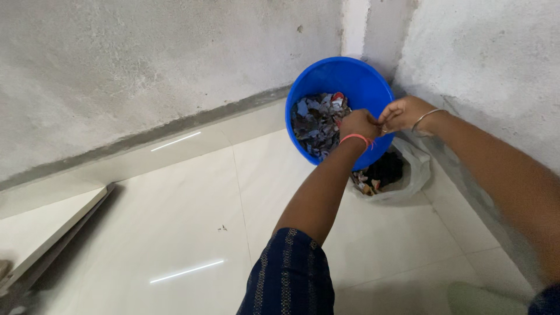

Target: The person removes a plastic bag from a blue bin and transfers the contents into a white plastic bag on the floor. They handle items one by one, including a black rectangular object and various paper scraps, placing them into the white bag.

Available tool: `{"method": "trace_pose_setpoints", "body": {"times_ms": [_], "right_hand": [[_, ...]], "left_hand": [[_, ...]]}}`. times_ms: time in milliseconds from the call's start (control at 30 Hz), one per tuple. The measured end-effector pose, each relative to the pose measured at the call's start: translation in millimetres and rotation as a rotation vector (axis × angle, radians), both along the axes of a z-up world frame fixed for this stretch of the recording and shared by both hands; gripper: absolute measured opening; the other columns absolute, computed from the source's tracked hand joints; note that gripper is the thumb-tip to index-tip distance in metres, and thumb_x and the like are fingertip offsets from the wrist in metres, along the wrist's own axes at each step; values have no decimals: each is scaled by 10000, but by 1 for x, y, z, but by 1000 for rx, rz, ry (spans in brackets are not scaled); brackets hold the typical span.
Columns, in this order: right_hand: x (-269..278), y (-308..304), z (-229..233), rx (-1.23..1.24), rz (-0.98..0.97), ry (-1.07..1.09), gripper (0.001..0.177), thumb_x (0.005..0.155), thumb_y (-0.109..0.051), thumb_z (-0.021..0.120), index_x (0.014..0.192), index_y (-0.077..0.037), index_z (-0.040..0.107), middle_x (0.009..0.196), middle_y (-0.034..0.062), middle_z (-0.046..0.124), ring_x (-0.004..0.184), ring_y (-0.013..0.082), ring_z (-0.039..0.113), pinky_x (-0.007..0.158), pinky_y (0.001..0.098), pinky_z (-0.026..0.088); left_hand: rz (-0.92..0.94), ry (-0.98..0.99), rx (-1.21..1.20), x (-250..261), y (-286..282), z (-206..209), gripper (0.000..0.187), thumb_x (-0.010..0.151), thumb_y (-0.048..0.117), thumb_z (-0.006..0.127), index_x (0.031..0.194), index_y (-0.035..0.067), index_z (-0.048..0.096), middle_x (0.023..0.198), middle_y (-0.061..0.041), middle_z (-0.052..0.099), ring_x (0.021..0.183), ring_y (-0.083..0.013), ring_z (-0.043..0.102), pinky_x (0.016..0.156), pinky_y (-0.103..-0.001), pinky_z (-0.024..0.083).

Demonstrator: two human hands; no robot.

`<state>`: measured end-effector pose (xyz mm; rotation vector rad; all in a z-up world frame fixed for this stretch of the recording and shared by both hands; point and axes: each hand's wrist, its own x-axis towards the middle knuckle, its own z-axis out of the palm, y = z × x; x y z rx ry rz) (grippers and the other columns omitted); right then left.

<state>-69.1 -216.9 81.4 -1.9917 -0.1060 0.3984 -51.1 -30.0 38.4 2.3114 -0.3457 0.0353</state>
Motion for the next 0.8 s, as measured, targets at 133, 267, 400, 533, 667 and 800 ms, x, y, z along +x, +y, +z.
{"method": "trace_pose_setpoints", "body": {"times_ms": [133,267,400,533,667,800], "right_hand": [[-7,-6,-1,-33,-55,212,213,868,42,655,1074,70,699,984,226,783,881,294,778,776,394,648],[-14,-2,-4,-298,-30,295,190,818,96,728,1005,114,759,943,237,794,828,321,779,734,399,663],[-28,10,-16,-578,-55,366,213,812,74,767,1022,105,762,952,262,811,786,325,805,715,420,668],[-38,14,-25,-890,3,233,305,781,-85,857,1069,-16,784,996,191,839,830,261,801,772,393,617],[-30,14,-15,-884,-150,93,331,816,-125,814,1124,-48,719,1036,226,779,891,376,797,786,470,638],[-16,27,6,-1000,-350,-259,232,949,-176,642,1028,-15,789,1079,275,738,1001,442,716,854,507,580]], "left_hand": [[-47,3,104,-14,-12,-4,307,684,334,866,889,110,823,996,-199,762,961,-377,743,875,-439,583],[-161,14,225,-18,-31,-12,338,660,229,840,926,30,779,1021,-251,737,995,-407,720,855,-454,593],[-122,-5,142,-19,-49,-18,235,810,168,715,970,3,767,1052,-280,720,1023,-443,703,869,-493,580],[-122,9,126,-11,-54,-22,232,844,160,663,988,1,751,1072,-291,710,1049,-444,698,875,-494,578],[-120,-25,226,6,-47,-28,219,847,148,652,979,15,766,1076,-281,726,1047,-436,712,893,-485,579],[-32,-66,234,30,-28,-32,206,870,173,658,930,18,779,1033,-263,744,1015,-429,718,936,-477,557]]}}
